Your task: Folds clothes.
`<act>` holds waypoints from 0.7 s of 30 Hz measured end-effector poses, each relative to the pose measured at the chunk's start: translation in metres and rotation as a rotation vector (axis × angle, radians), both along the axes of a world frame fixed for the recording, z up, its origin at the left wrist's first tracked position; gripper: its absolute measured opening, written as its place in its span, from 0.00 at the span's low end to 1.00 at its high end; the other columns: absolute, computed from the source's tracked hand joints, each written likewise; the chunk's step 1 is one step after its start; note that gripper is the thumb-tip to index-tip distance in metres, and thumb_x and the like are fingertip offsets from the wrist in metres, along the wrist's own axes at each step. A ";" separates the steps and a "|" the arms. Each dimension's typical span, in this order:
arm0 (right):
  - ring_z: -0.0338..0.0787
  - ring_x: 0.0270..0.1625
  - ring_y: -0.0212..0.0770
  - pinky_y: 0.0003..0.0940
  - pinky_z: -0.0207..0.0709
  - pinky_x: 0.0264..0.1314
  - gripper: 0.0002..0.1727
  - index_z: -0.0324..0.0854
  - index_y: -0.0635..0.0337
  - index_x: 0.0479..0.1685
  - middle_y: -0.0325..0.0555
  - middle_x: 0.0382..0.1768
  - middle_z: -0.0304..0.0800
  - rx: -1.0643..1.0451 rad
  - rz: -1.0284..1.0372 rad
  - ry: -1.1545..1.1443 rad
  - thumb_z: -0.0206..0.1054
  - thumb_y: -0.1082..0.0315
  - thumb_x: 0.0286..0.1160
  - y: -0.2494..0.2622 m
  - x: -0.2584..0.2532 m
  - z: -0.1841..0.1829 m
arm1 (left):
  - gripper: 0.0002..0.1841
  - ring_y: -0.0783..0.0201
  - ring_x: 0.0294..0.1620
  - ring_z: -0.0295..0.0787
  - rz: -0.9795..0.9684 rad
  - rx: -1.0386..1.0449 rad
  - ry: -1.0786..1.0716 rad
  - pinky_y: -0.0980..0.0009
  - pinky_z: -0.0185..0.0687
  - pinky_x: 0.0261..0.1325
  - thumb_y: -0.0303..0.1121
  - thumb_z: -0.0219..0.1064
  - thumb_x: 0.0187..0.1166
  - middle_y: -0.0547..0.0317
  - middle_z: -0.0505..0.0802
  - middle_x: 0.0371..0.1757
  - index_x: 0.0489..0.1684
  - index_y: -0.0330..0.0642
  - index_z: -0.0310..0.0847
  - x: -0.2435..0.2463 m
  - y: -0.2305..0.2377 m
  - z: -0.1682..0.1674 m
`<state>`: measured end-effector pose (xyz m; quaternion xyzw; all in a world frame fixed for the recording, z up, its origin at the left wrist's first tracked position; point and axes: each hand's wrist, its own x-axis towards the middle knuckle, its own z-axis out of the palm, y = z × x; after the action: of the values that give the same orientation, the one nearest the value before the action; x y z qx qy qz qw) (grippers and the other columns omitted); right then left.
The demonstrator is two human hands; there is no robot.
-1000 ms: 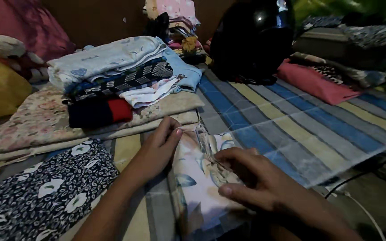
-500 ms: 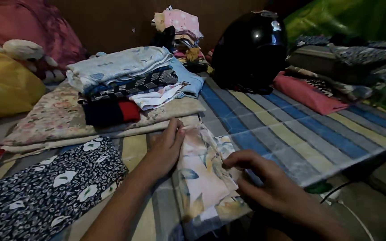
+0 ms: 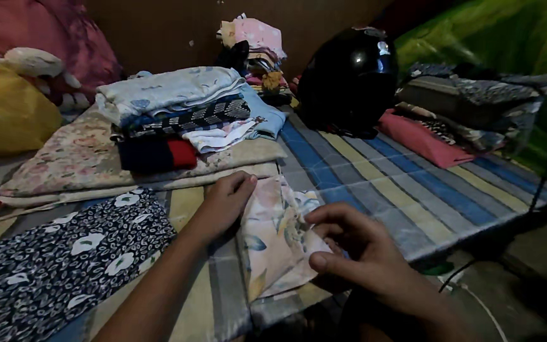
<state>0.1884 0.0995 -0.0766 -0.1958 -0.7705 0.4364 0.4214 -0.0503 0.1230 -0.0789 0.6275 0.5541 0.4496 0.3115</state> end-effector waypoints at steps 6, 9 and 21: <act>0.86 0.42 0.17 0.15 0.83 0.49 0.17 0.79 0.60 0.59 0.29 0.39 0.87 -0.009 0.003 -0.060 0.70 0.73 0.70 0.002 -0.009 0.004 | 0.10 0.81 0.27 0.77 -0.006 0.029 -0.121 0.83 0.74 0.35 0.28 0.58 0.88 0.69 0.82 0.26 0.37 0.38 0.82 -0.002 0.001 0.001; 0.86 0.42 0.21 0.18 0.81 0.51 0.30 0.74 0.59 0.75 0.36 0.37 0.89 0.179 -0.118 -0.155 0.71 0.74 0.67 0.003 -0.003 0.001 | 0.10 0.77 0.28 0.76 0.047 0.058 -0.011 0.77 0.73 0.36 0.29 0.55 0.90 0.64 0.82 0.28 0.40 0.35 0.79 -0.003 -0.001 0.003; 0.86 0.28 0.42 0.30 0.81 0.33 0.32 0.74 0.75 0.73 0.58 0.33 0.88 0.390 -0.125 -0.203 0.66 0.87 0.60 -0.004 -0.008 -0.010 | 0.12 0.78 0.27 0.79 0.109 0.029 -0.041 0.78 0.77 0.35 0.36 0.53 0.92 0.66 0.82 0.26 0.39 0.40 0.76 -0.009 0.003 -0.005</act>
<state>0.1801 0.0953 -0.0870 -0.2007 -0.8650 0.2305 0.3979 -0.0597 0.1257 -0.0836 0.5913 0.5746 0.4867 0.2887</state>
